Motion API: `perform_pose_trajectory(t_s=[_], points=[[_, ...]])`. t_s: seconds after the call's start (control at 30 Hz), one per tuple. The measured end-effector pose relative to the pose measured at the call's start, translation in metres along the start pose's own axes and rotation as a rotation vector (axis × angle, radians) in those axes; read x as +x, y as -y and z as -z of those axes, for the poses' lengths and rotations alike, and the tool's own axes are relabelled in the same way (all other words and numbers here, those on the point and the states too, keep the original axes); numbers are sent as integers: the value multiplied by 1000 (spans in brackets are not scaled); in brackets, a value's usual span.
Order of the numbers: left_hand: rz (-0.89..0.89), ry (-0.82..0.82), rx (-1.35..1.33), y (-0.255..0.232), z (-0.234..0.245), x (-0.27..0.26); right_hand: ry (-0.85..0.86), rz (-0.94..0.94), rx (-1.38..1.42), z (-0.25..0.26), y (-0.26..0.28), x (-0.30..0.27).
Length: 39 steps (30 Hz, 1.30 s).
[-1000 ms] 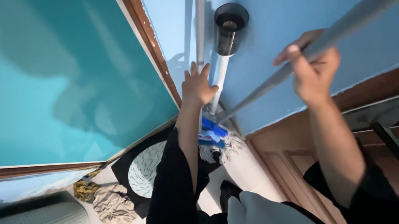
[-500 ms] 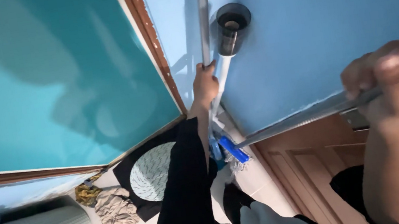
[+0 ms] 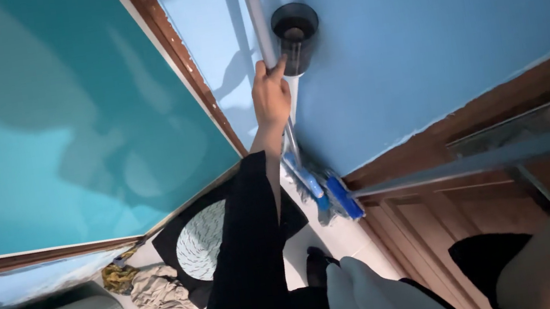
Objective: Mopping the floor in a cluttered room using a string mop
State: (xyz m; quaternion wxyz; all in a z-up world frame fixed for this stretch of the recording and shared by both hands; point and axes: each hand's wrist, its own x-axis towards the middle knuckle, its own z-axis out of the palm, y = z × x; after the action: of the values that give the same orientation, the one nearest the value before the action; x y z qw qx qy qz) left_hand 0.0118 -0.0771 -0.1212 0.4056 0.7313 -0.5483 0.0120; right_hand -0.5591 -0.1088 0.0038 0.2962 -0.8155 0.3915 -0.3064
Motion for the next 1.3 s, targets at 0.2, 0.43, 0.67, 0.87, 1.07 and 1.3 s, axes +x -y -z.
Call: perform_pose_trajectory(t_s=[0.2, 0.43, 0.67, 0.87, 1.07, 1.3], points=[[-9, -56, -17, -18, 6, 15, -649, -381, 714, -82, 196, 25], [-151, -102, 13, -61, 54, 43, -548, 142, 484, -148, 202, 32], [-67, 31, 68, -59, 69, 22, -402, 56, 465, -171, 269, 30], [-38, 109, 151, -15, 17, -18, -357, 108, 476, -170, 276, 16], [142, 208, 116, 27, -41, -52, -358, 20, 574, -178, 252, -18], [91, 166, 197, 38, -80, -38, -399, -72, 525, -154, 246, -66]])
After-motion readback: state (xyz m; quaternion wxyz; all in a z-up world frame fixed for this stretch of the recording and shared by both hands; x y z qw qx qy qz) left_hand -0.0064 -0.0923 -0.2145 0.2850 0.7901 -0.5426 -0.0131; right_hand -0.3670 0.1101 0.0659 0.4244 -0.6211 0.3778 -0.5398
